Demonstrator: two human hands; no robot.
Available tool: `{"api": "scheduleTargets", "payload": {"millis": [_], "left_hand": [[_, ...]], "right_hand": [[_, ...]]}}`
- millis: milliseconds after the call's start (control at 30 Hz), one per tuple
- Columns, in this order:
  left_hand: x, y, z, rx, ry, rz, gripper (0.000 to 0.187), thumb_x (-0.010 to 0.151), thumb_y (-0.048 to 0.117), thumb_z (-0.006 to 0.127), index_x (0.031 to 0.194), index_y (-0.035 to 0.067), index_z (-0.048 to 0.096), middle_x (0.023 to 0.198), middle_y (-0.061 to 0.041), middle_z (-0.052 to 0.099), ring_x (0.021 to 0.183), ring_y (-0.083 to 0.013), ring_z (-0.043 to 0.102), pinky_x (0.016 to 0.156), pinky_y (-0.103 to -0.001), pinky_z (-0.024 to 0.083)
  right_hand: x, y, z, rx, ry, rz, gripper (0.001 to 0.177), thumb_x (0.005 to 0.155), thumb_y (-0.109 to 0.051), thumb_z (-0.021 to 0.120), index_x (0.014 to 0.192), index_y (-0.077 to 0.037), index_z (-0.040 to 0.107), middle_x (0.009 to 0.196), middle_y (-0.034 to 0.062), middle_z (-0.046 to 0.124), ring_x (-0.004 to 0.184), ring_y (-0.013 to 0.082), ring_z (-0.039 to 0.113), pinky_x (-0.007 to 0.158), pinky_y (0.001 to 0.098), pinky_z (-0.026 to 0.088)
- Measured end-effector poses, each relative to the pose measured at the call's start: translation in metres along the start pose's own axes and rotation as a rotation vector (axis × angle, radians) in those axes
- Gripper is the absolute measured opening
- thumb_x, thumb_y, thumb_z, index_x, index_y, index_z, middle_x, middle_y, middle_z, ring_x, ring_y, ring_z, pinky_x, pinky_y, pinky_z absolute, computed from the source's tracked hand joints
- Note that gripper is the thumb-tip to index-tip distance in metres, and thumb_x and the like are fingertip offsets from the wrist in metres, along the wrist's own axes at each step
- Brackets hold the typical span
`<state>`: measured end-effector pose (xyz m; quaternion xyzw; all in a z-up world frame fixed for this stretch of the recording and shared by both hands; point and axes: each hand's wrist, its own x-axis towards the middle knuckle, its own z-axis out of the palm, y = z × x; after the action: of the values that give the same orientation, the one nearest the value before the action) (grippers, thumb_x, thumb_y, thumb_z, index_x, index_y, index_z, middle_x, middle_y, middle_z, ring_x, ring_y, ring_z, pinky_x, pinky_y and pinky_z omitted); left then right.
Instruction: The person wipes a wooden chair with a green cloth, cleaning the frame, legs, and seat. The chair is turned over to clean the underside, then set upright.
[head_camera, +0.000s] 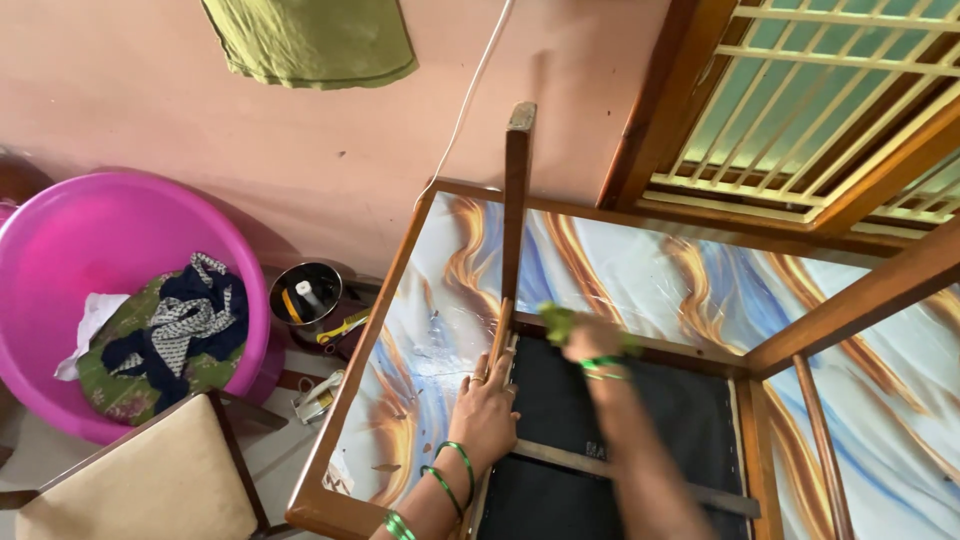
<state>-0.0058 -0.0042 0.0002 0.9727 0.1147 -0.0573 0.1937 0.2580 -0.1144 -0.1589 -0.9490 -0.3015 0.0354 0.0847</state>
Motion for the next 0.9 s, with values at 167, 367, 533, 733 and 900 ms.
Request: {"api": "scheduleTargets", "payload": {"millis": [167, 367, 533, 733, 900], "left_hand": [[0.004, -0.002, 0.004, 0.016, 0.013, 0.009, 0.043, 0.083, 0.019, 0.073, 0.122, 0.004, 0.068, 0.168, -0.010, 0.018, 0.151, -0.0392, 0.018, 0.115, -0.060, 0.028], [0.002, -0.001, 0.004, 0.001, 0.034, 0.001, 0.039, 0.085, 0.021, 0.073, 0.120, 0.005, 0.070, 0.164, -0.009, 0.022, 0.152, -0.0375, 0.021, 0.117, -0.057, 0.029], [0.000, -0.002, 0.000, -0.020, 0.056, 0.021, 0.038, 0.084, 0.021, 0.073, 0.119, 0.006, 0.071, 0.164, -0.010, 0.021, 0.150, -0.0386, 0.021, 0.116, -0.056, 0.029], [0.001, 0.000, 0.001, 0.054, 0.043, 0.019, 0.037, 0.085, 0.021, 0.073, 0.119, 0.006, 0.071, 0.164, -0.010, 0.022, 0.151, -0.0391, 0.023, 0.116, -0.055, 0.030], [0.004, -0.002, 0.000, 0.108, 0.036, 0.010, 0.039, 0.084, 0.021, 0.073, 0.120, 0.006, 0.071, 0.165, -0.009, 0.023, 0.152, -0.0385, 0.023, 0.118, -0.055, 0.030]], "right_hand": [[0.032, -0.079, 0.038, -0.007, 0.023, -0.060, 0.058, 0.069, -0.019, 0.083, 0.123, -0.014, 0.065, 0.113, 0.0121, 0.069, 0.109, 0.0369, 0.064, 0.089, 0.0571, 0.049], [-0.018, 0.059, 0.023, -0.002, 0.308, -0.108, 0.045, 0.070, -0.032, 0.087, 0.106, -0.011, 0.070, 0.091, 0.0165, 0.073, 0.086, 0.0394, 0.070, 0.077, 0.0583, 0.052], [-0.082, 0.192, -0.041, -0.136, 0.283, -0.009, 0.052, 0.065, -0.032, 0.089, 0.108, -0.011, 0.071, 0.100, 0.0127, 0.074, 0.092, 0.0358, 0.071, 0.084, 0.0498, 0.056], [-0.063, 0.147, -0.044, -0.199, 0.019, 0.205, 0.044, 0.077, -0.031, 0.080, 0.118, -0.017, 0.071, 0.113, 0.0130, 0.074, 0.105, 0.0341, 0.071, 0.087, 0.0526, 0.056], [-0.017, 0.010, 0.026, -0.245, 0.398, -0.028, 0.046, 0.072, -0.022, 0.066, 0.118, -0.011, 0.067, 0.115, 0.0144, 0.068, 0.113, 0.0364, 0.064, 0.099, 0.0631, 0.043]]}}
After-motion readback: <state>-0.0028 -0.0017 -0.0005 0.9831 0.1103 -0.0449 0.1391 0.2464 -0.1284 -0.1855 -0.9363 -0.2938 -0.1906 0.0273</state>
